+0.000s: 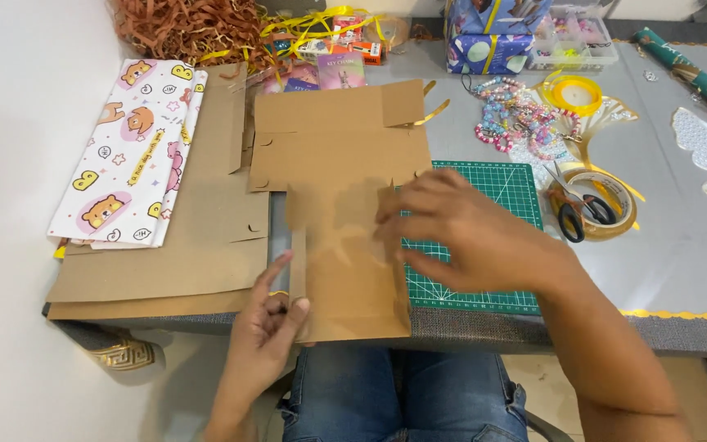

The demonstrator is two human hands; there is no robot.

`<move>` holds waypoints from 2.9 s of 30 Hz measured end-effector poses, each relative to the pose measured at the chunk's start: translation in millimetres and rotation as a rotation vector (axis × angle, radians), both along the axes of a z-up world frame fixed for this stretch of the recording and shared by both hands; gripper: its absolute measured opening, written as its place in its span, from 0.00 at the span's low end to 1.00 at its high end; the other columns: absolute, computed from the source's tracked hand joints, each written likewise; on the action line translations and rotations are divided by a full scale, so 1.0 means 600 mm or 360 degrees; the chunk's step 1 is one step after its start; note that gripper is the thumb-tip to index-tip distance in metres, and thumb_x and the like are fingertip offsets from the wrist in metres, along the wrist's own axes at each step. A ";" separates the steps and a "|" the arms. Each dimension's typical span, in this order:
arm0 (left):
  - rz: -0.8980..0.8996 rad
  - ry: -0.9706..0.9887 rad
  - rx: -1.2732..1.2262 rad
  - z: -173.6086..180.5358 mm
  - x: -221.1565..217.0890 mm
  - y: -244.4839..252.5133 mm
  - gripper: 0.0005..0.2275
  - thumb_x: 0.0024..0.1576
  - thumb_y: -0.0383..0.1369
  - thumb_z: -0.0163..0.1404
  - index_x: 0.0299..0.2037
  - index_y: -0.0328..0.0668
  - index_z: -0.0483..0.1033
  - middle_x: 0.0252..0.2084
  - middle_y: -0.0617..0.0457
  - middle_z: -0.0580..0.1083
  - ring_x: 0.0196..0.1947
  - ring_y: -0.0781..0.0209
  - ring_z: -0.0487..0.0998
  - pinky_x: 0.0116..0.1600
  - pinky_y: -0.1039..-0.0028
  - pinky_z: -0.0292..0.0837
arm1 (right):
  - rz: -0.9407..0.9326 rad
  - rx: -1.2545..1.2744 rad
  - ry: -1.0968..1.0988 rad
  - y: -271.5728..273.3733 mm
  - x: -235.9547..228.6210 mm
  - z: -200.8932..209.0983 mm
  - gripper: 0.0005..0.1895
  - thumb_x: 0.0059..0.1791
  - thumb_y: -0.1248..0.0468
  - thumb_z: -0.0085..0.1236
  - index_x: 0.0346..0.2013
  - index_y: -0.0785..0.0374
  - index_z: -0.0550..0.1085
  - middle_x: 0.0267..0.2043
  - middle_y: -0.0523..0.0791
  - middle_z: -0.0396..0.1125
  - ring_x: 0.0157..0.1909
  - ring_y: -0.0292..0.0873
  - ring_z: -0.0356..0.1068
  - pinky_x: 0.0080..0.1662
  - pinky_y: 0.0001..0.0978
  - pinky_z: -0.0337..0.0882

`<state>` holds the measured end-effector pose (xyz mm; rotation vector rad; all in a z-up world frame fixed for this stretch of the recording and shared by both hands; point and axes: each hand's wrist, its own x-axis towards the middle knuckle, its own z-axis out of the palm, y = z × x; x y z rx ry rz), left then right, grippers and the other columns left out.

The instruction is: The person folds a cardboard box from a flat sheet, pressing along the pre-scored lines and tucking the side flaps into the designated slots to form the box structure.

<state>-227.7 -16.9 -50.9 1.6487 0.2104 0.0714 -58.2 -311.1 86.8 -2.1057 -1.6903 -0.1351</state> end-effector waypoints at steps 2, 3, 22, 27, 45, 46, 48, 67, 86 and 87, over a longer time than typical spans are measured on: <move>-0.0106 0.0163 -0.0016 0.022 -0.003 -0.005 0.36 0.63 0.38 0.61 0.86 0.60 0.66 0.31 0.57 0.65 0.27 0.61 0.73 0.36 0.74 0.81 | 0.0057 -0.0101 0.0070 -0.012 -0.041 -0.022 0.16 0.53 0.66 0.59 0.56 0.57 0.80 0.65 0.48 0.73 0.65 0.55 0.72 0.67 0.61 0.59; -0.0218 0.0328 -0.0027 0.033 -0.004 -0.008 0.40 0.58 0.42 0.65 0.86 0.64 0.67 0.36 0.51 0.77 0.30 0.53 0.93 0.41 0.69 0.92 | 0.0110 -0.0197 0.0141 -0.019 -0.061 -0.033 0.25 0.48 0.68 0.59 0.61 0.57 0.79 0.69 0.49 0.73 0.72 0.55 0.71 0.71 0.66 0.56; -0.0162 -0.0788 0.1603 0.000 -0.017 0.038 0.15 0.56 0.50 0.71 0.48 0.62 0.86 0.72 0.52 0.74 0.72 0.47 0.73 0.74 0.54 0.60 | -0.0458 0.0162 -0.0152 -0.057 -0.156 -0.192 0.10 0.60 0.50 0.66 0.50 0.49 0.82 0.76 0.44 0.71 0.85 0.57 0.61 0.80 0.75 0.47; -0.0150 -0.1176 0.1310 0.003 -0.001 0.014 0.12 0.60 0.36 0.72 0.33 0.46 0.80 0.56 0.53 0.82 0.69 0.43 0.80 0.74 0.50 0.72 | -0.0576 0.0405 -0.0094 -0.064 -0.151 -0.201 0.08 0.60 0.63 0.64 0.37 0.59 0.79 0.35 0.42 0.78 0.66 0.52 0.80 0.78 0.68 0.58; -0.0189 -0.0622 0.1540 -0.018 0.030 -0.042 0.08 0.69 0.47 0.57 0.44 0.73 0.91 0.52 0.69 0.76 0.50 0.59 0.74 0.53 0.59 0.63 | -0.0924 -0.0026 -0.0390 -0.090 -0.136 -0.196 0.05 0.57 0.52 0.71 0.38 0.43 0.87 0.56 0.41 0.71 0.59 0.51 0.74 0.58 0.58 0.69; -0.0193 -0.0633 0.1545 -0.022 0.026 -0.045 0.08 0.69 0.47 0.57 0.44 0.73 0.91 0.52 0.69 0.76 0.50 0.59 0.74 0.53 0.59 0.63 | -0.0933 -0.0019 -0.0396 -0.090 -0.136 -0.195 0.05 0.57 0.52 0.71 0.38 0.43 0.87 0.56 0.41 0.71 0.59 0.51 0.74 0.58 0.58 0.69; -0.0080 -0.0656 0.1606 -0.030 0.018 -0.053 0.08 0.68 0.46 0.57 0.43 0.72 0.92 0.55 0.72 0.81 0.60 0.55 0.73 0.58 0.53 0.59 | -0.0903 -0.0003 -0.0386 -0.092 -0.134 -0.195 0.06 0.56 0.53 0.71 0.36 0.44 0.88 0.54 0.41 0.73 0.59 0.52 0.74 0.56 0.58 0.67; -0.0588 -0.0617 0.1528 0.057 0.029 0.013 0.21 0.75 0.48 0.43 0.61 0.50 0.87 0.66 0.55 0.85 0.73 0.49 0.78 0.73 0.45 0.63 | -0.0698 -0.0107 0.0078 -0.090 -0.103 -0.139 0.12 0.56 0.50 0.67 0.40 0.50 0.91 0.68 0.38 0.80 0.74 0.51 0.72 0.67 0.59 0.64; -0.0359 -0.0094 0.1885 0.042 0.519 0.061 0.50 0.60 0.57 0.64 0.90 0.47 0.54 0.87 0.30 0.59 0.91 0.28 0.40 0.84 0.23 0.24 | -0.1792 -0.0190 0.0111 -0.026 0.208 -0.234 0.38 0.59 0.33 0.62 0.69 0.60 0.78 0.61 0.50 0.68 0.67 0.58 0.68 0.63 0.54 0.66; -0.0384 -0.0178 0.1796 0.050 0.512 0.062 0.52 0.57 0.56 0.66 0.90 0.47 0.55 0.83 0.31 0.65 0.91 0.28 0.42 0.82 0.17 0.22 | -0.1798 -0.0124 0.0256 -0.027 0.207 -0.227 0.40 0.58 0.32 0.64 0.70 0.60 0.77 0.62 0.51 0.66 0.67 0.59 0.67 0.63 0.53 0.64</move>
